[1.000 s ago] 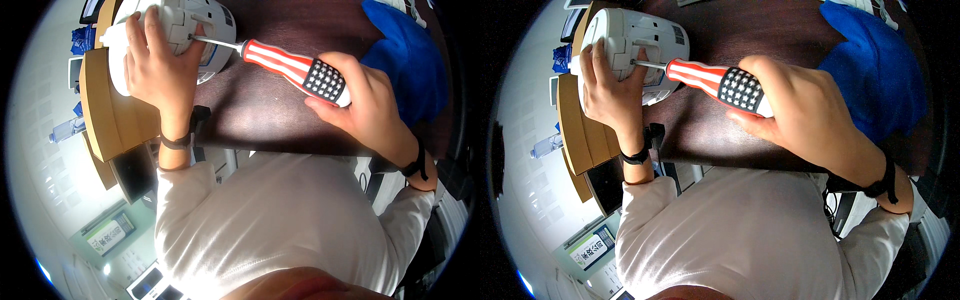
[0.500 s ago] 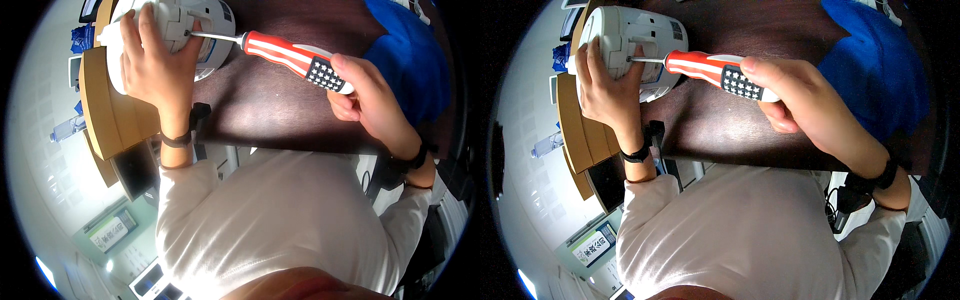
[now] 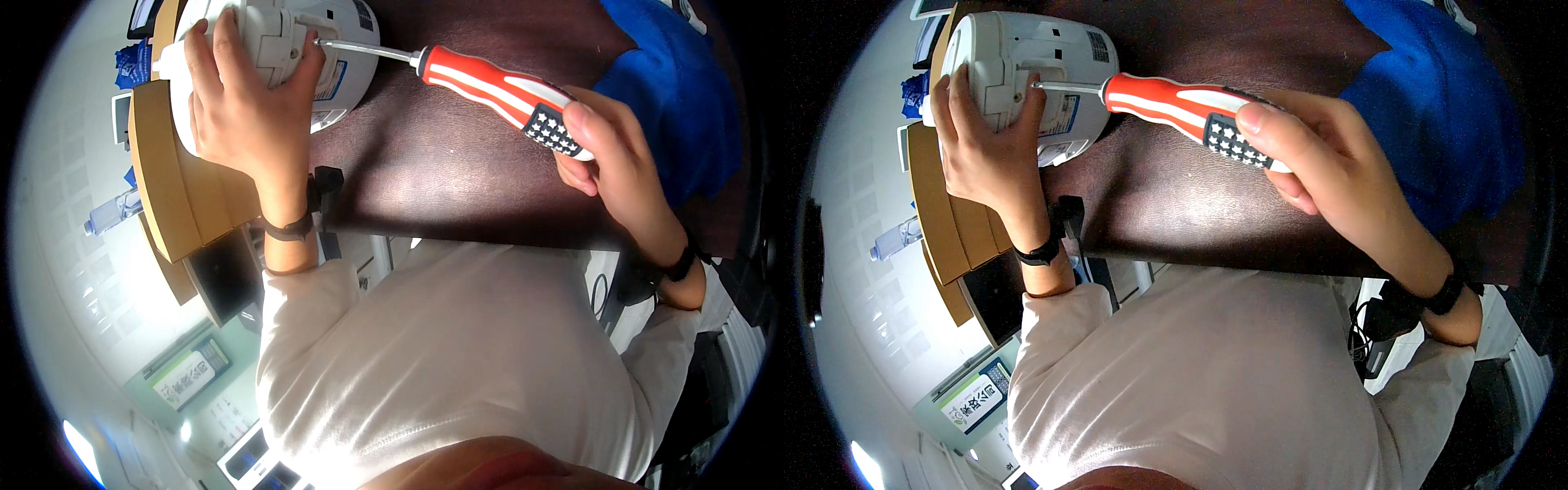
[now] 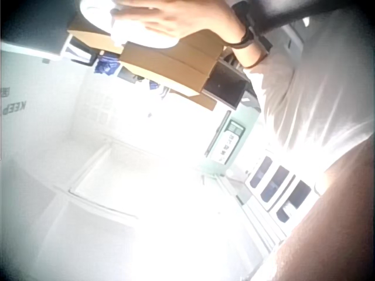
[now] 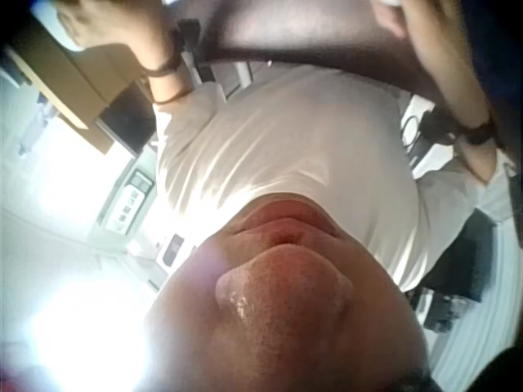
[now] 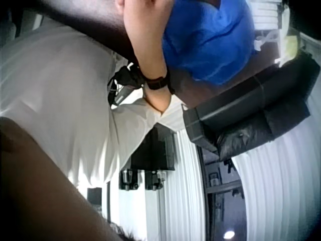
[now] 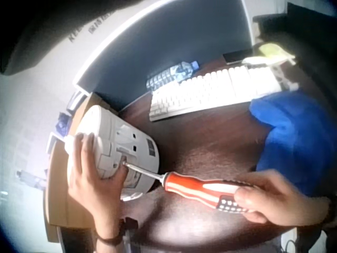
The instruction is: The person uses a screwdriver to remove screws from the bottom of a white rice cooker. They lift the lid to briefly reveal the interior, then continue unscrewing and removing additional screws from the base.
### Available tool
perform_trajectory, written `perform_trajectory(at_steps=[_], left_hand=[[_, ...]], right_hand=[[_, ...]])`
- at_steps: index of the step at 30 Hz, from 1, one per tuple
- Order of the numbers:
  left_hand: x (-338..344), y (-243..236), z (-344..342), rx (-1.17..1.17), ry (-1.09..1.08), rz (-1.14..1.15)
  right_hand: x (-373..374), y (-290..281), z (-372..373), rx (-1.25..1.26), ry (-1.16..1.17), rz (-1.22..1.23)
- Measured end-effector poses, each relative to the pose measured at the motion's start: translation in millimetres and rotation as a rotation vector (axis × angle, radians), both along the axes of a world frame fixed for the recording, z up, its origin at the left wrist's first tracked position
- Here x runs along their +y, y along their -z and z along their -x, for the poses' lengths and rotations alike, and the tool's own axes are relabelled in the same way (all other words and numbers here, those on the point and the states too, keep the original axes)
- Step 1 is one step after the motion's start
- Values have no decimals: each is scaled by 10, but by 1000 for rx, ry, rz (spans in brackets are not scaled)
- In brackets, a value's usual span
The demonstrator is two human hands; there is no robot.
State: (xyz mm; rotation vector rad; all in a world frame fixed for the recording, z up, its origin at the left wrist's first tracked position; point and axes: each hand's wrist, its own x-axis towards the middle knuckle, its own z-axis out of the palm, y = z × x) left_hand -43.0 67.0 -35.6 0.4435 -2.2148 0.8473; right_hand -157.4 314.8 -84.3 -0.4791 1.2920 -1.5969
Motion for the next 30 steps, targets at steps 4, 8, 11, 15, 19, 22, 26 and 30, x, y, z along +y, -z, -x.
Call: perform_trajectory(at_steps=[4, 8, 11, 15, 19, 22, 26, 30], left_hand=[[7, 26, -3, 5, -35, -25], [4, 17, 3, -5, -22, -27], [30, 16, 7, -1, -33, -28], [0, 56, 24, 17, -18, -18], [-71, 76, 5, 8, -24, -86], [-101, 90, 1, 21, -34, -43], [-129, 109, -5, 17, -3, -15], [-143, 147, -1, 12, 6, 1]], right_hand=[[-30, 51, -10, 65, -15, 35], [-63, 76, -32, 122, -4, 34], [-88, 123, -9, 248, -29, 61], [-81, 161, 17, 275, -93, 11], [-106, 149, 65, 421, -120, 22], [-129, 169, 60, 538, -96, 77], [-136, 233, -20, 879, 63, 188], [-135, 236, -46, 1245, 136, 216]])
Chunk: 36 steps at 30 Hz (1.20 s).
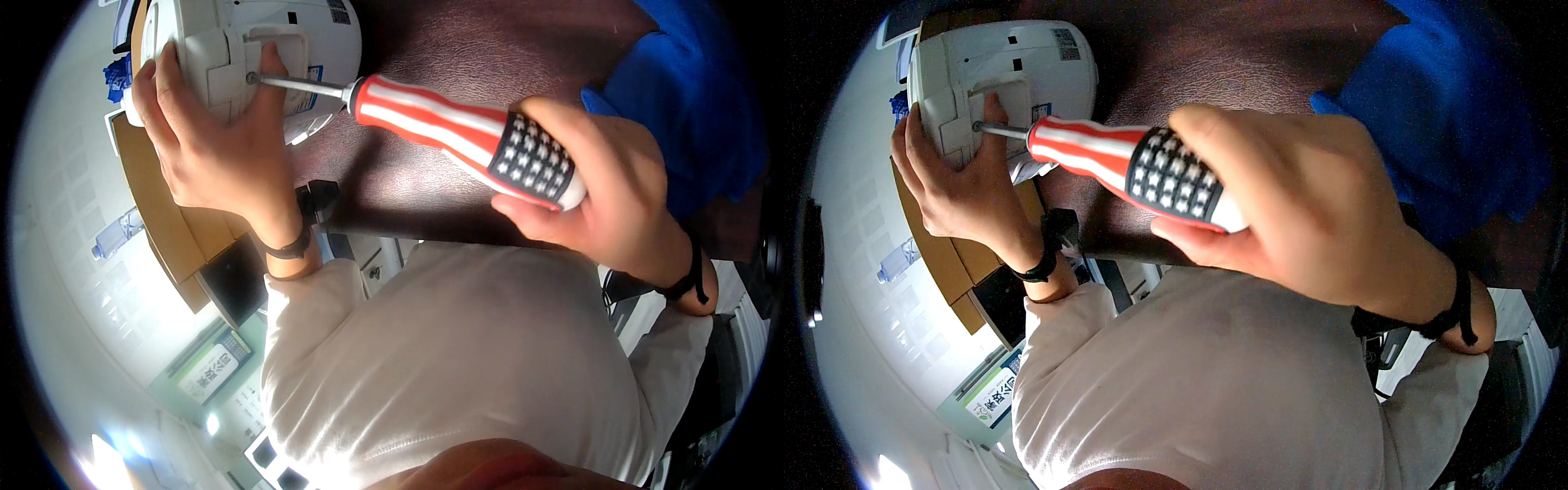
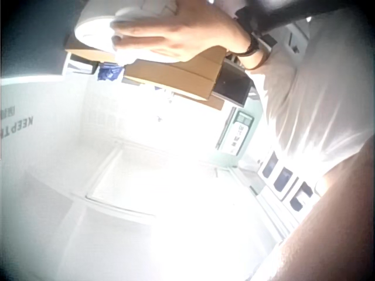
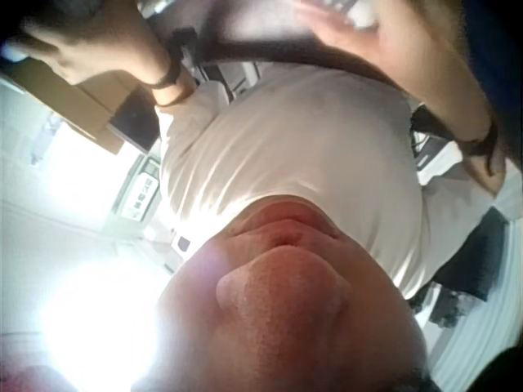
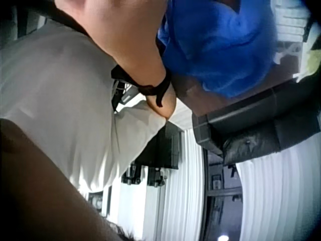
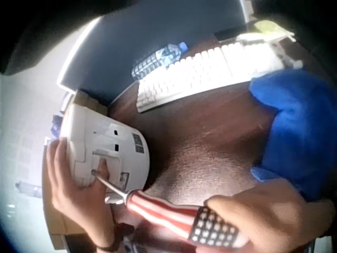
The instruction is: The person uses a screwdriver to remove screws from the bottom of a white rice cooker. They lift the lid to briefly reveal the interior, then continue unscrewing and removing additional screws from the base.
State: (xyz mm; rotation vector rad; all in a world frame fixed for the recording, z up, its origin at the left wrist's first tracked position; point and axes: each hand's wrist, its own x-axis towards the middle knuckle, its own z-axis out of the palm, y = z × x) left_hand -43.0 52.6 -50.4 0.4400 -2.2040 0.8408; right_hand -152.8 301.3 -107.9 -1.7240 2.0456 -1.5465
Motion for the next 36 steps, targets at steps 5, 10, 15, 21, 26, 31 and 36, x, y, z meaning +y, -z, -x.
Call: perform_trajectory(at_steps=[5, 10, 15, 21, 26, 31, 36], left_hand=[[-64, -53, -27, -32, 6, 20], [-41, -60, -13, -26, 18, -27], [-58, -32, 14, -21, 45, -11], [-13, -80, -17, -23, 2, 15], [12, -79, -2, -49, -45, 40], [57, -122, 7, -3, -4, 18], [92, -152, 39, 1, 30, 34]], right_hand=[[0, -197, 97, 236, -58, -74], [-51, -216, 160, 164, -82, -91], [-92, -21, 24, -252, -89, -74], [-101, -306, -10, -1384, -238, -357], [-152, -445, 97, -1958, -146, -492], [-51, -465, 35, -1428, -224, -394], [-10, -254, -120, -363, 25, -131]])
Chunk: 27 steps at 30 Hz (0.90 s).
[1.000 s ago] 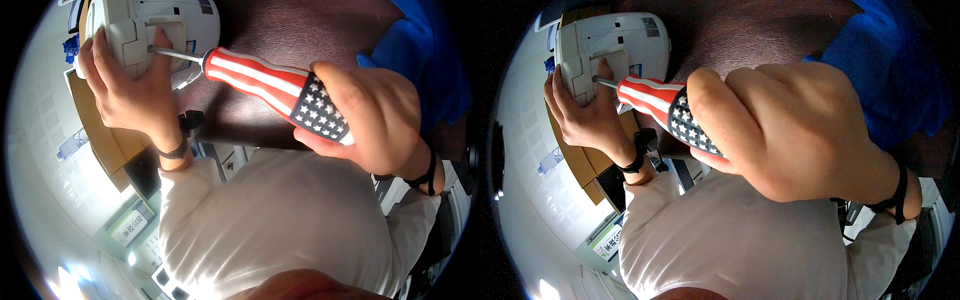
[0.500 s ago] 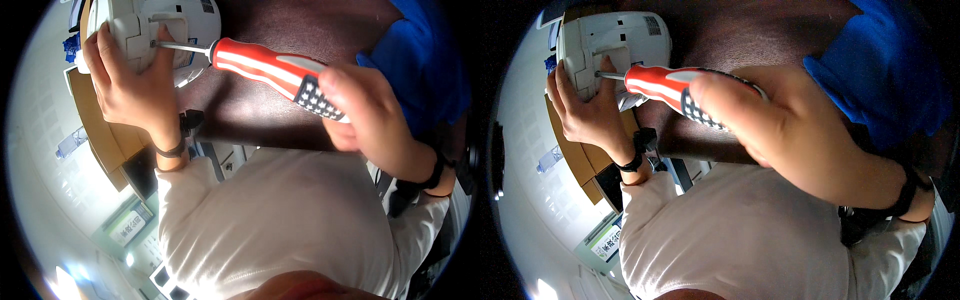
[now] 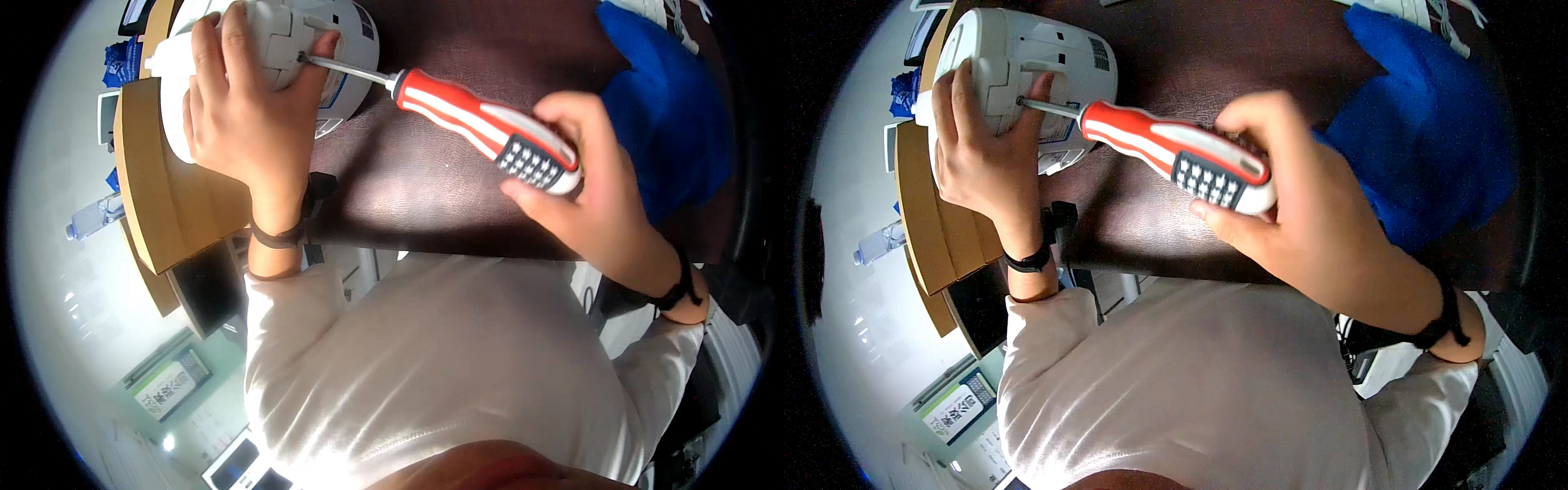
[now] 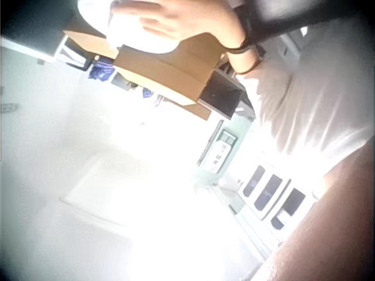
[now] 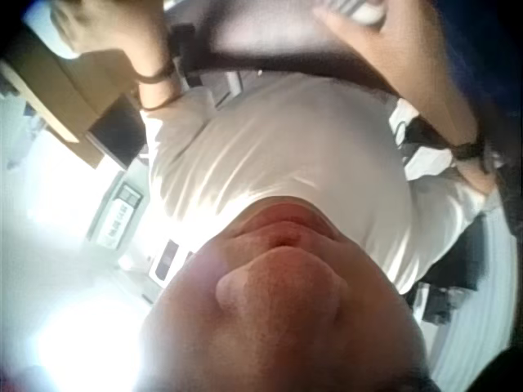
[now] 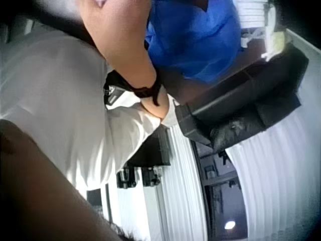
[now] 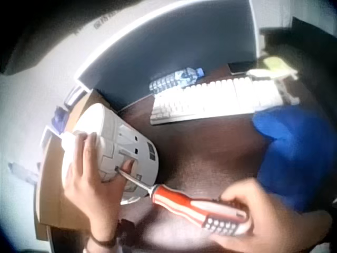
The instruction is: The person uses a screwdriver to remove screws from the bottom of a white rice cooker. They lift the lid to briefly reveal the interior, then continue unscrewing and removing additional screws from the base.
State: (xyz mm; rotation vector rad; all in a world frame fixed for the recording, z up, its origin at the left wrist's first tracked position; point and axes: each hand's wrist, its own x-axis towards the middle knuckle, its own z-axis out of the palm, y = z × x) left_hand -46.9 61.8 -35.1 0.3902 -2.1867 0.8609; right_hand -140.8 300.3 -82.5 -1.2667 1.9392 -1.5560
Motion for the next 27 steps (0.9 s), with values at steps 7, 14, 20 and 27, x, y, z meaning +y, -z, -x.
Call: perform_trajectory(at_steps=[7, 14, 20, 27], left_hand=[[33, -28, -1, 25, 20, -62], [3, -57, 15, 43, -55, -79], [-73, -76, -5, 54, 14, -69], [-54, -107, -43, 64, 27, -127]], right_hand=[[4, -192, 167, 627, -46, -74], [-95, -280, 108, -445, -126, -159], [-123, -454, 344, -1507, -259, -315], [-34, -451, 140, -935, -32, -196]])
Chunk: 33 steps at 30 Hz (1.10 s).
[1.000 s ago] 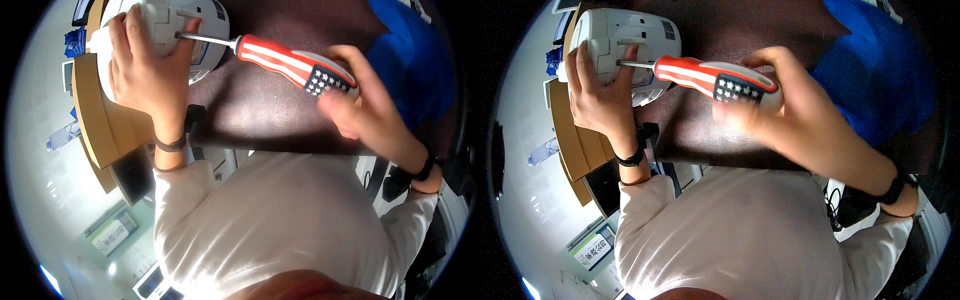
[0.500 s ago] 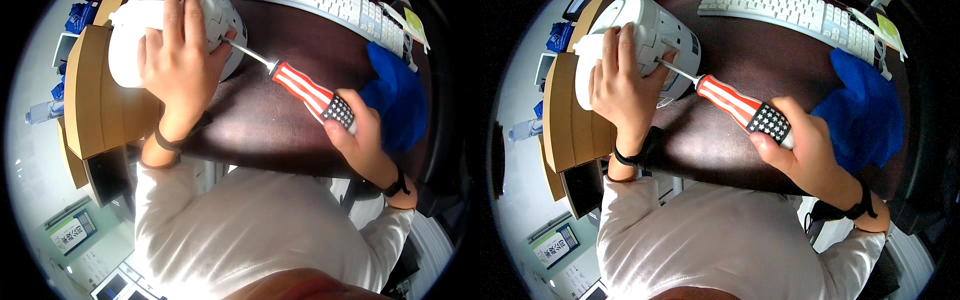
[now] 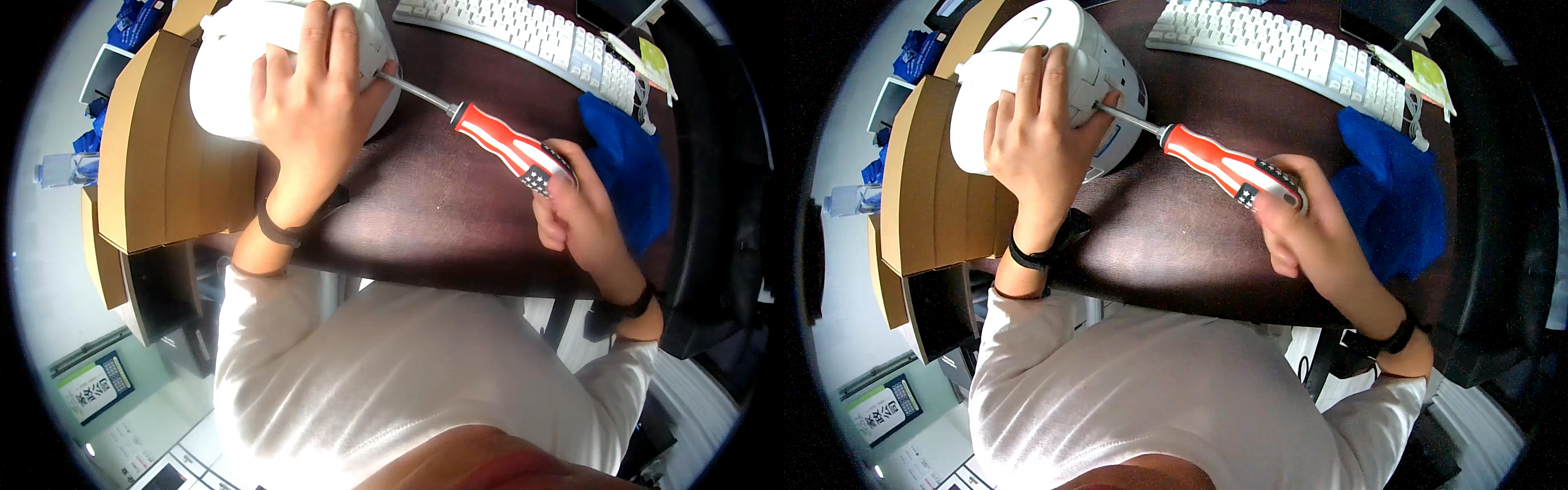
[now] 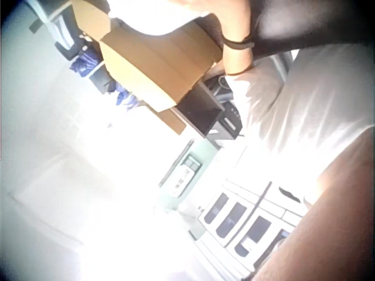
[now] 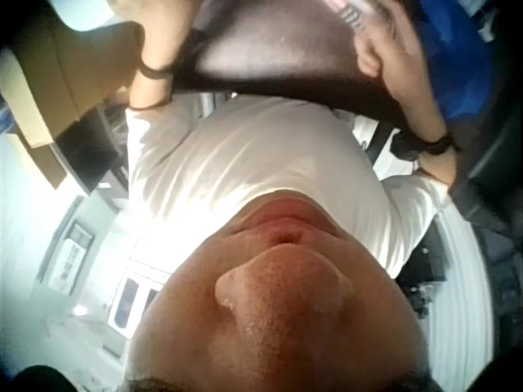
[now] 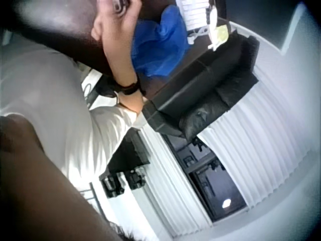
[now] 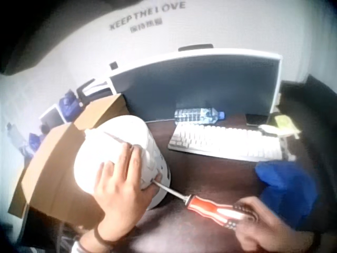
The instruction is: The person uses a screwdriver to remove screws from the bottom of a white rice cooker. They lift the lid to briefly reveal the interior, then continue unscrewing and removing additional screws from the base.
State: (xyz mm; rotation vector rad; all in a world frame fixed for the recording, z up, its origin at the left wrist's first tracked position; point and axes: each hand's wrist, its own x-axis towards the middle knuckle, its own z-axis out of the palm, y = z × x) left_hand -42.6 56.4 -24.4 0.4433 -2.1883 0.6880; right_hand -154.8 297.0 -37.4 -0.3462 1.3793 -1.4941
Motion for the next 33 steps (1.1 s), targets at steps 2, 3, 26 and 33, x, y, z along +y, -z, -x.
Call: perform_trajectory(at_steps=[2, 3, 26, 33], left_hand=[[14, -28, -2, -9, -5, -27], [22, -43, -3, -14, -8, -41], [-105, 34, -69, -1, 1, -91], [11, -29, -35, -11, -12, -87]], right_hand=[[-52, 121, -7, 842, 21, 104], [-59, 83, -20, 1114, -11, 77], [-102, -32, -46, 1598, -101, 45], [-144, 112, 199, 691, -233, 66]])
